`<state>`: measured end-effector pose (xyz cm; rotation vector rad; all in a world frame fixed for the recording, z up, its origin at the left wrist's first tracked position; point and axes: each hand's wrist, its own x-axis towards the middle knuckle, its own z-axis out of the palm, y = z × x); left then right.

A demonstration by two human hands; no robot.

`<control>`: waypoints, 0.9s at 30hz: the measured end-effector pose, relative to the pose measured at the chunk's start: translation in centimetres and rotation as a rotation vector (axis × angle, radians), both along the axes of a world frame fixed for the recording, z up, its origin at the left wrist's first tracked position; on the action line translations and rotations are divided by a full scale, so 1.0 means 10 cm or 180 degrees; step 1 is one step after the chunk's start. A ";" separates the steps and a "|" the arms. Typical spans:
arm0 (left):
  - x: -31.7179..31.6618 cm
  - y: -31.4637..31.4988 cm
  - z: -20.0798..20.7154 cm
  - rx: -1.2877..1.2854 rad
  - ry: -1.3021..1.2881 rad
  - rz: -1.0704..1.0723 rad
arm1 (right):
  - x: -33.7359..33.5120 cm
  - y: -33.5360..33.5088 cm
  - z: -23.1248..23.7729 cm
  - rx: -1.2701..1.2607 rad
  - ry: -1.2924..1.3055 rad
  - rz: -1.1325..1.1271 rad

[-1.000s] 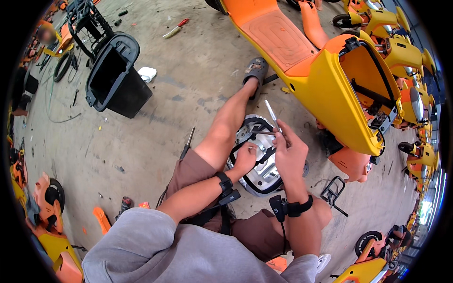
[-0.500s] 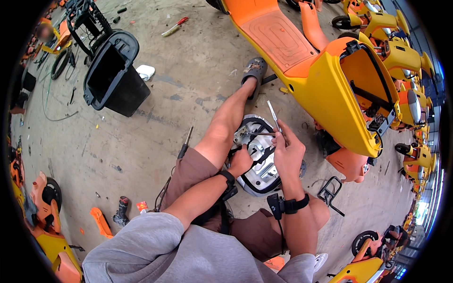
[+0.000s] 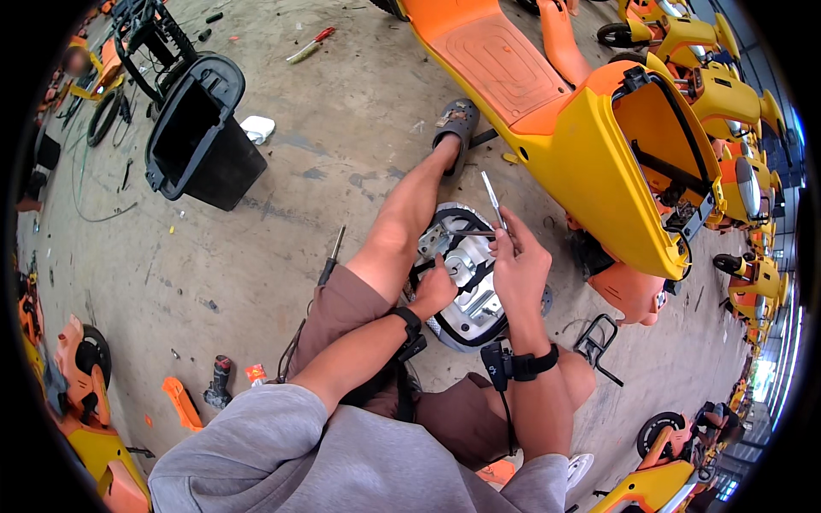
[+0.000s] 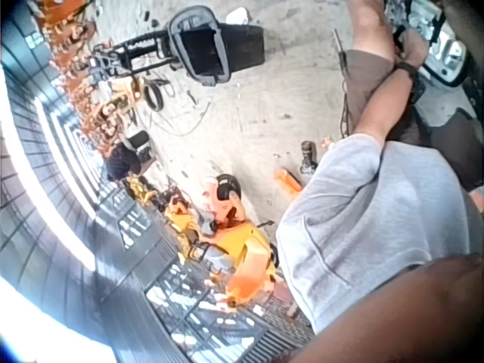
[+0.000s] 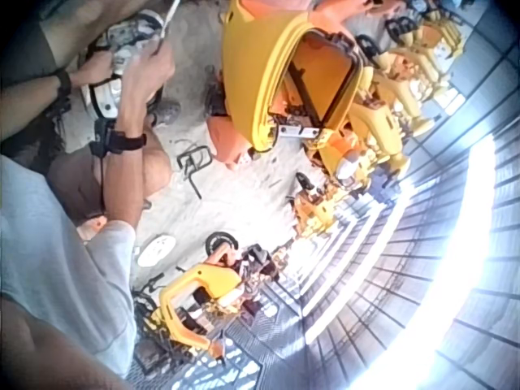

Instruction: The person assembles a silver metal component by using a tool to turn a fastener. The person aligns the silver part, holds it in place with one hand, and uses the tool with the other hand to tighten the attachment points.

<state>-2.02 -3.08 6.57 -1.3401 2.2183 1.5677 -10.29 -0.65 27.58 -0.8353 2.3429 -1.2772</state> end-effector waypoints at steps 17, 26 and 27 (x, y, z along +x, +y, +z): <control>0.00 0.01 -0.02 0.0054 0.0032 0.0088 | -0.02 0.02 -0.02 -0.0087 -0.0167 -0.0032; 0.00 0.03 -0.03 -0.0031 0.0038 0.0077 | -0.04 0.00 -0.11 0.0035 0.0196 0.0078; 0.01 0.03 -0.03 -0.0021 0.0044 0.0068 | -0.07 0.01 -0.14 0.0099 0.0412 0.0114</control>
